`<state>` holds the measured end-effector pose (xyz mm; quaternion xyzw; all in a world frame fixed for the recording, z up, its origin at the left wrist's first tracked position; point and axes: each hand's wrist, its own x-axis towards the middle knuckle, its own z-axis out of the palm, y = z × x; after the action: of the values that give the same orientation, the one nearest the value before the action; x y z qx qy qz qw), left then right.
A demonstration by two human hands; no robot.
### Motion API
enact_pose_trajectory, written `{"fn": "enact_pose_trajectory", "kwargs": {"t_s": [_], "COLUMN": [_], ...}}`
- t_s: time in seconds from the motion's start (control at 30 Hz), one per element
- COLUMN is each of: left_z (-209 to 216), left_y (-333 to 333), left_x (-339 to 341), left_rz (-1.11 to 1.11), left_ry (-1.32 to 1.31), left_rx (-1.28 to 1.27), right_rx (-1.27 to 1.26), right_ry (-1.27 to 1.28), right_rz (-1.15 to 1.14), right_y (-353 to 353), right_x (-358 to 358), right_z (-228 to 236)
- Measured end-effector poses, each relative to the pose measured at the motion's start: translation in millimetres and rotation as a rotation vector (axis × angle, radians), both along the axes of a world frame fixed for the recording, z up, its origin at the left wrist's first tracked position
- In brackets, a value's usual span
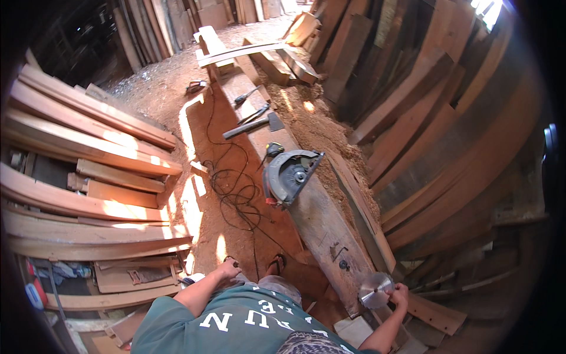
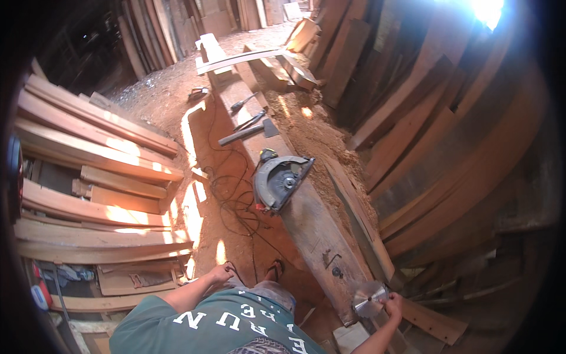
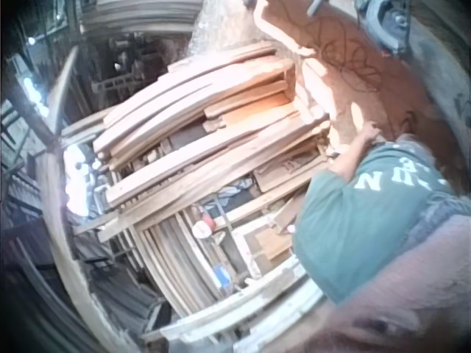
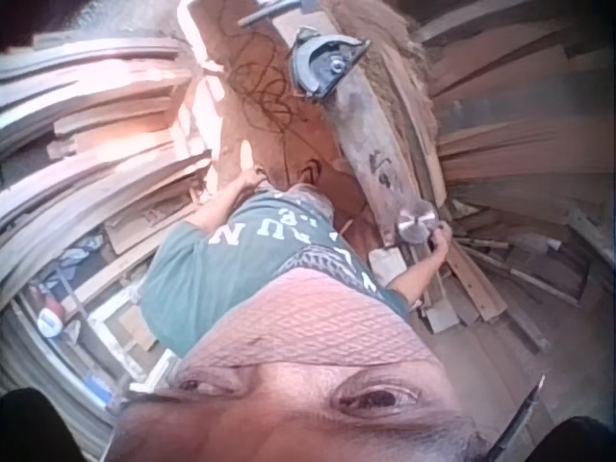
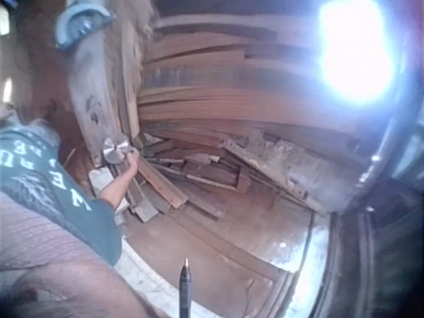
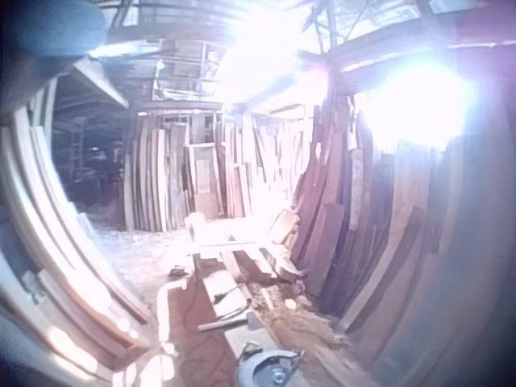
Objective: The person removes the blade from a circular saw, retrieves a new blade from a storage area, and installs it onto the saw. They then tighten the arbor nut to secure the blade in place.
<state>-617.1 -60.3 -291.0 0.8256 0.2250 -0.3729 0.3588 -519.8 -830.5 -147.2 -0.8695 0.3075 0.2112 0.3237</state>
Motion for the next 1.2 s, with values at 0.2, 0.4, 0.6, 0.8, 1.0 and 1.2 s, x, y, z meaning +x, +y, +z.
{"fn": "enact_pose_trajectory", "kwargs": {"t_s": [0.2,0.4,0.6,0.8,1.0,1.2], "left_z": [30.5,-12.8,70.8,152.0,163.9,256.4], "left_y": [-0.9,25.8,29.9,68.6,104.2,140.2], "left_x": [-33.2,-117.3,-164.4,-231.4,-299.9,-331.1], "left_rz": [-0.011,-0.222,0.872,1.283,1.523,1.546], "left_ry": [0.269,0.187,-0.423,-0.883,-1.296,-1.019], "left_rx": [-0.066,-0.158,-0.447,-0.436,-0.294,0.176], "right_rx": [-0.381,0.006,0.202,0.460,0.710,0.827], "right_ry": [-0.087,-0.326,-0.494,-0.329,-0.104,-0.001], "right_rz": [0.581,1.096,1.582,2.068,2.410,2.596], "right_y": [152.2,432.5,670.9,833.1,944.2,1016.9], "right_x": [38.6,92.6,45.8,-34.7,-135.9,-187.1], "right_z": [147.0,195.4,203.3,174.8,181.0,196.0]}}
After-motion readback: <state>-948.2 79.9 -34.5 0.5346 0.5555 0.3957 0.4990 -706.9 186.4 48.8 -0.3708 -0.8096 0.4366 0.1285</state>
